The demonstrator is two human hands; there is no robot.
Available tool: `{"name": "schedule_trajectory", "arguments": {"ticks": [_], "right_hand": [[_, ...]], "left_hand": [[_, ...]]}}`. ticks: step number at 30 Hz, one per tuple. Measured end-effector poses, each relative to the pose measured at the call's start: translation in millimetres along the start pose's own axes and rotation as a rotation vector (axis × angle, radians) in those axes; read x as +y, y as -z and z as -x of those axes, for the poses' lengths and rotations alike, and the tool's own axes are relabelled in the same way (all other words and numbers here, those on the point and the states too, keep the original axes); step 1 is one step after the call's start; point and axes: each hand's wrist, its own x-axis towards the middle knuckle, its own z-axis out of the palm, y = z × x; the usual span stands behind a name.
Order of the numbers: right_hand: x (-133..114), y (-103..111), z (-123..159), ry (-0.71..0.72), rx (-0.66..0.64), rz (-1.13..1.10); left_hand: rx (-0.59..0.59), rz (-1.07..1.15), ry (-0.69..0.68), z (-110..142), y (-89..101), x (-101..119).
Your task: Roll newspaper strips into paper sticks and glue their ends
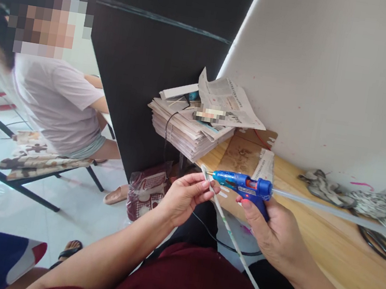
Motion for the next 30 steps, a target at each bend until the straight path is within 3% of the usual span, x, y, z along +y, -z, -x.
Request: {"name": "schedule_trajectory", "arguments": {"ticks": [30], "right_hand": [[-11.1, 1.6, -7.6, 0.084, -0.025, 0.09]], "left_hand": [[0.005, 0.002, 0.016, -0.4, 5.3, 0.6]]}}
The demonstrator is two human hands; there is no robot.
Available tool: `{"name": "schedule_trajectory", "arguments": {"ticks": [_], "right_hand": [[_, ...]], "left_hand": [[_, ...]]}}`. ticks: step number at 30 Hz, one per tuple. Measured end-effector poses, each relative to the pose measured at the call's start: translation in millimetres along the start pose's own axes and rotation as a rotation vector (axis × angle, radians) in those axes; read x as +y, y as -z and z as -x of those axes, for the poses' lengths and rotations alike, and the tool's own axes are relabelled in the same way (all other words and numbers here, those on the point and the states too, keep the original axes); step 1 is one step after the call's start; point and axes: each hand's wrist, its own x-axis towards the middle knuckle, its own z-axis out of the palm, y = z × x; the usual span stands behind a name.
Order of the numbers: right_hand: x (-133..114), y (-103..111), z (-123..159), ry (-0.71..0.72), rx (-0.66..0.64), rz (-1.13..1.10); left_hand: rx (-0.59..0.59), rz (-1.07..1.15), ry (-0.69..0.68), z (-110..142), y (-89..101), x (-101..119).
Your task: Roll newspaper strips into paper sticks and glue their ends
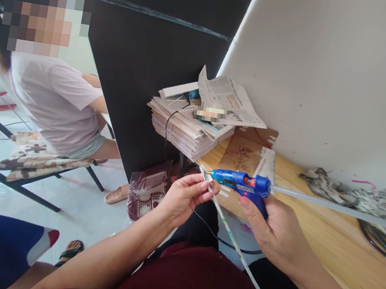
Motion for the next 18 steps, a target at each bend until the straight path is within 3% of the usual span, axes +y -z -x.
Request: {"name": "schedule_trajectory", "arguments": {"ticks": [18], "right_hand": [[-0.7, 4.3, 5.2, 0.031, -0.019, 0.02]], "left_hand": [[-0.015, -0.006, -0.013, -1.5, 5.3, 1.8]]}}
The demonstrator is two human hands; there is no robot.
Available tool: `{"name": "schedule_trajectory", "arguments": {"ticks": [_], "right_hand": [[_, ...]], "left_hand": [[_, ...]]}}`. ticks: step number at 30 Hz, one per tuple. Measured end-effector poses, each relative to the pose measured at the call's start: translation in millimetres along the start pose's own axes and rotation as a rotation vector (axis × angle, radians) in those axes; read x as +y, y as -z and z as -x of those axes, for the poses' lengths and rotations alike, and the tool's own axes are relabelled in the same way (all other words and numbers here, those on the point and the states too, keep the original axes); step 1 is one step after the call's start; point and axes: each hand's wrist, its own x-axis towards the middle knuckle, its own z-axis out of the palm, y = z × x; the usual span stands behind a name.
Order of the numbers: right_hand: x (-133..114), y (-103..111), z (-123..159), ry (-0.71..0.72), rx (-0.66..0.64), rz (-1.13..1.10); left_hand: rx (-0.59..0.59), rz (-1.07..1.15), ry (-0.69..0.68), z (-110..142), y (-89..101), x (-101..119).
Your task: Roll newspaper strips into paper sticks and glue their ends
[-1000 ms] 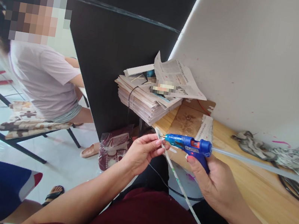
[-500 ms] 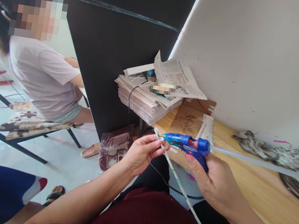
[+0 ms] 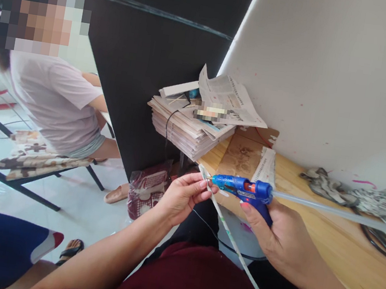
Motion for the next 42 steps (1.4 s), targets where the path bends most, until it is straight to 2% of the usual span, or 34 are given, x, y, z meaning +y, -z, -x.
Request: {"name": "schedule_trajectory", "arguments": {"ticks": [8, 33, 42], "right_hand": [[-4.1, -1.9, -4.9, -0.011, -0.017, -0.029], [-4.5, -0.5, -4.3, -0.003, -0.037, 0.105], [-2.7, 1.8, -1.2, 0.0, -0.05, 0.051]], "left_hand": [[-0.005, -0.011, 0.02, 1.2, 0.0, -2.6], [-0.03, -0.02, 0.02, 1.4, 2.7, -4.4], [-0.028, -0.008, 0.009, 0.5, 4.6, -3.5]]}}
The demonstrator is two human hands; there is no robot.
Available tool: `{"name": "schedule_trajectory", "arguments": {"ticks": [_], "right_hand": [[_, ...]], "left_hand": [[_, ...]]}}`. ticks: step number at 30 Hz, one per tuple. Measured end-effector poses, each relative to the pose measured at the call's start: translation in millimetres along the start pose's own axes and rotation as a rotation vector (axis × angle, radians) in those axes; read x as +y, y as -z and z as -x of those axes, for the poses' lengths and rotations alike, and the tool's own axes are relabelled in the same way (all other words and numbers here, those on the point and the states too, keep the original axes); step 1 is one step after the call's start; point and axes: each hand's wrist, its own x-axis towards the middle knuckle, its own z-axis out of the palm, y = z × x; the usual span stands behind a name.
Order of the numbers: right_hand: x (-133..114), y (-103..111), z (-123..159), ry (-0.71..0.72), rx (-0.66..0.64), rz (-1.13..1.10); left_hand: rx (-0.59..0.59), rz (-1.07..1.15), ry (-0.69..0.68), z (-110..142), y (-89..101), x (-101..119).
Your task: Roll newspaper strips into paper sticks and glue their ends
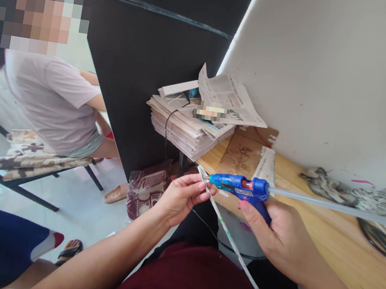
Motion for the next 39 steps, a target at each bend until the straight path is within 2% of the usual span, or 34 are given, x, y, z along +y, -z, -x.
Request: {"name": "schedule_trajectory", "arguments": {"ticks": [9, 20, 25, 39], "right_hand": [[3.8, -1.7, 1.0, -0.01, -0.003, -0.024], [-2.7, 0.1, -6.2, 0.019, 0.024, 0.012], [-3.3, 2.8, -3.6, 0.025, -0.03, 0.003], [-6.6, 4.8, -4.1, 0.003, -0.024, 0.014]], "left_hand": [[-0.03, -0.004, 0.01, 1.4, -0.9, 1.7], [-0.023, -0.017, 0.026, 0.1, -1.3, 0.0], [-0.008, 0.006, 0.013, 0.3, 0.3, 1.4], [0.002, -0.025, 0.026, 0.5, 1.3, 0.0]]}}
